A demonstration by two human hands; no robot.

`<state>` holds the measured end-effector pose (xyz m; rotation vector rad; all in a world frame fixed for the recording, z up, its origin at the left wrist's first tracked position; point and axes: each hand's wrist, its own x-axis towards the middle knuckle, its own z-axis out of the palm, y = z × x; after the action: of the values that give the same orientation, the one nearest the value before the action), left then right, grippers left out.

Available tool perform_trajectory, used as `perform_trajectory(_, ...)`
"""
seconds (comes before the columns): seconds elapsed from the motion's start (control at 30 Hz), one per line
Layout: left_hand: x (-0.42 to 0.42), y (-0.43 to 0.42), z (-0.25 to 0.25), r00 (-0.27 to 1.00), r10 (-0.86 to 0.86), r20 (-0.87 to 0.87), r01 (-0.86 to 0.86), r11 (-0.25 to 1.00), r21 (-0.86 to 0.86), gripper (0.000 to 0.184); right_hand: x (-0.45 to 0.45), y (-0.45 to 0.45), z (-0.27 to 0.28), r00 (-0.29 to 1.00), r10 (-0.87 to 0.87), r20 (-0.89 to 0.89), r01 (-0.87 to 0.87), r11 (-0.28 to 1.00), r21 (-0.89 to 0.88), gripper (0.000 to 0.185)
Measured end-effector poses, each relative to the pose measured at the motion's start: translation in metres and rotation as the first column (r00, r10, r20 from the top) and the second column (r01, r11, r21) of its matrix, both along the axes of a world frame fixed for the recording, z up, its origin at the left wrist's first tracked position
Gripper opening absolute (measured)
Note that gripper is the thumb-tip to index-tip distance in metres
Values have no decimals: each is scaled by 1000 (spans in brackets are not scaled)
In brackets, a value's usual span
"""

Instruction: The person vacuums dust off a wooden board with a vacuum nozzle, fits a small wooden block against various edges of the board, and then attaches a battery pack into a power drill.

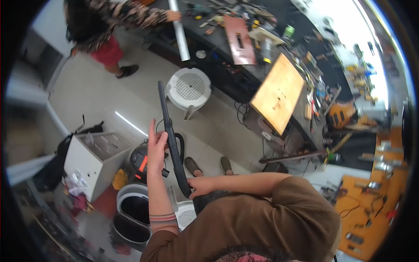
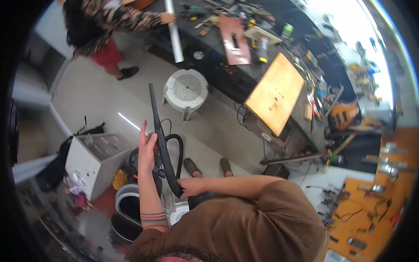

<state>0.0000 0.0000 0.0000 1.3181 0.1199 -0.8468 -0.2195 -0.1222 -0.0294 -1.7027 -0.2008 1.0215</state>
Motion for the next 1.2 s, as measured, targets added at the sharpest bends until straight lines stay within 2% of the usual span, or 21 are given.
perform_trajectory(0.07,7,3,14,985,-117,-125,115,993,-24,91,27,21,12,997,66,25,-67,997,31,72)
perform_trajectory(0.1,-32,-99,67,986,-164,17,164,983,-83,91,4,-74,49,991,100,88,-95,994,-52,66)
perform_trajectory(0.17,-74,-128,113,963,-247,108,255,965,-66,90,-5,-89,91,986,156,53,-153,987,-50,57)
perform_trajectory(0.2,-91,-144,128,944,-283,168,281,959,38,85,-8,-99,125,986,155,-64,-162,978,-129,61)
perform_trajectory(0.27,-88,-188,162,812,-516,273,440,848,294,83,-32,-145,91,982,-190,-7,190,977,95,61)
perform_trajectory(0.3,-90,-211,174,723,-623,298,487,765,421,82,-38,-176,67,954,-300,15,296,947,125,58)
perform_trajectory(0.33,-94,-232,166,623,-670,405,479,735,480,80,-42,-219,68,913,-398,-89,406,908,106,51)
perform_trajectory(0.37,-98,-253,159,510,-700,500,448,712,540,79,-54,-262,57,833,-539,124,543,839,2,41)
perform_trajectory(0.4,-104,-278,164,438,-757,484,451,651,610,78,-69,-303,44,672,-688,275,725,687,-54,33)
perform_trajectory(0.43,-111,-304,170,370,-809,457,447,586,676,78,-85,-342,43,479,-747,461,869,477,-130,28)
perform_trajectory(0.47,-117,-335,184,313,-883,351,464,465,754,76,-99,-383,23,313,-737,599,947,287,-142,36)
perform_trajectory(0.5,-124,-368,181,243,-912,331,443,408,798,76,-111,-420,20,246,-653,716,961,67,-268,39)
perform_trajectory(0.57,-134,-428,169,112,-960,258,392,281,876,76,-127,-499,17,255,-486,836,947,-51,-318,48)
perform_trajectory(0.63,-145,-482,164,16,-981,195,383,186,905,76,-134,-557,8,323,-367,872,907,-141,-396,62)
perform_trajectory(0.73,-160,-541,156,-108,-983,149,371,99,923,76,-135,-615,-18,370,-339,865,911,-52,-409,71)
perform_trajectory(0.87,-174,-589,164,-98,-992,-74,406,-107,907,74,-132,-644,-32,397,-334,855,915,76,-395,74)
perform_trajectory(0.93,-181,-599,166,-121,-987,-107,414,-149,898,75,-130,-651,-33,389,-318,865,921,103,-376,75)
perform_trajectory(1.03,-190,-603,165,-202,-965,-165,262,-216,941,77,-131,-655,-32,427,-302,852,903,103,-416,78)
perform_trajectory(1.07,-192,-600,160,-213,-970,-119,192,-161,968,79,-131,-656,-32,394,-339,855,919,118,-376,78)
perform_trajectory(1.13,-191,-613,162,-230,-963,-143,149,-180,972,78,-131,-659,-30,330,-408,851,944,142,-298,80)
perform_trajectory(1.2,-188,-624,164,-253,-953,-168,128,-205,970,78,-131,-662,-29,352,-406,843,936,161,-313,80)
